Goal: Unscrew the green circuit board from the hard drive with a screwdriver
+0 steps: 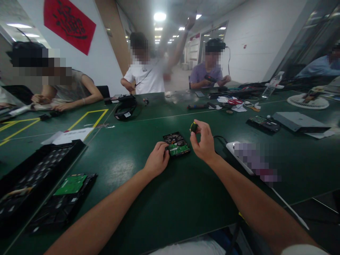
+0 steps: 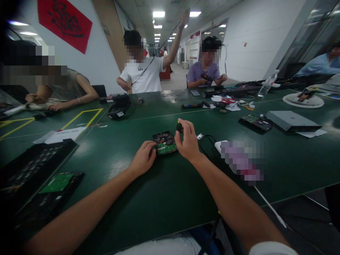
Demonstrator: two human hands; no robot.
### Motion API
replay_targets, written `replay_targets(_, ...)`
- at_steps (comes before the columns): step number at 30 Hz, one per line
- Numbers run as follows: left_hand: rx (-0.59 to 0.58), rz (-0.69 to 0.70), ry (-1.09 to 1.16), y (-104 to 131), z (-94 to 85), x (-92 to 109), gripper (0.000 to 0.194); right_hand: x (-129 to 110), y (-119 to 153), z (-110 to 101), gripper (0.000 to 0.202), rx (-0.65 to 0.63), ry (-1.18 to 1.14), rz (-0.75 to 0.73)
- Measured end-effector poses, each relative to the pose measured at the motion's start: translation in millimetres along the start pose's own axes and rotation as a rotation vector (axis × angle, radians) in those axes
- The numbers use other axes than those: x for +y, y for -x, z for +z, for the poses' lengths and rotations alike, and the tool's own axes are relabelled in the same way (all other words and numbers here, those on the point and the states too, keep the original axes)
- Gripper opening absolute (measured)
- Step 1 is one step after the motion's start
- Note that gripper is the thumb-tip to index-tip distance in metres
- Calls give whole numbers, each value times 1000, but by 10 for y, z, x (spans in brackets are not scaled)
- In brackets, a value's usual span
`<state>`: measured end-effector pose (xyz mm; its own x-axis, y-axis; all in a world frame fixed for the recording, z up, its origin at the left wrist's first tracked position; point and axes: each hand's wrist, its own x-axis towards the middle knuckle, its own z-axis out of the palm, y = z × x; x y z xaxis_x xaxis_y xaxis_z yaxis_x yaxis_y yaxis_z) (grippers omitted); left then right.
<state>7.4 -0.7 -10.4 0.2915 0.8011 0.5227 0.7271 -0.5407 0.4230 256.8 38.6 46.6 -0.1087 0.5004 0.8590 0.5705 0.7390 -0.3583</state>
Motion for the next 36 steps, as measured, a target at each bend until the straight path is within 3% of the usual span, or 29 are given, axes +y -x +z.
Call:
replay_targets(6,-13,16,0,2,-4,-4,26,-38,-11,-10,50,55,43,10)
replay_targets(12,-30,55,-2,6,-22,5,24,-18,-8,-9,50,12,9,-5)
replay_targets(24,-19,148,-106,-1,-43,11,30,-70,-31,-24,48,52,4,-32)
replay_targets(36,31,58,-158,-3,-8,-6,30,-32,-15,-14,48,55,40,4)
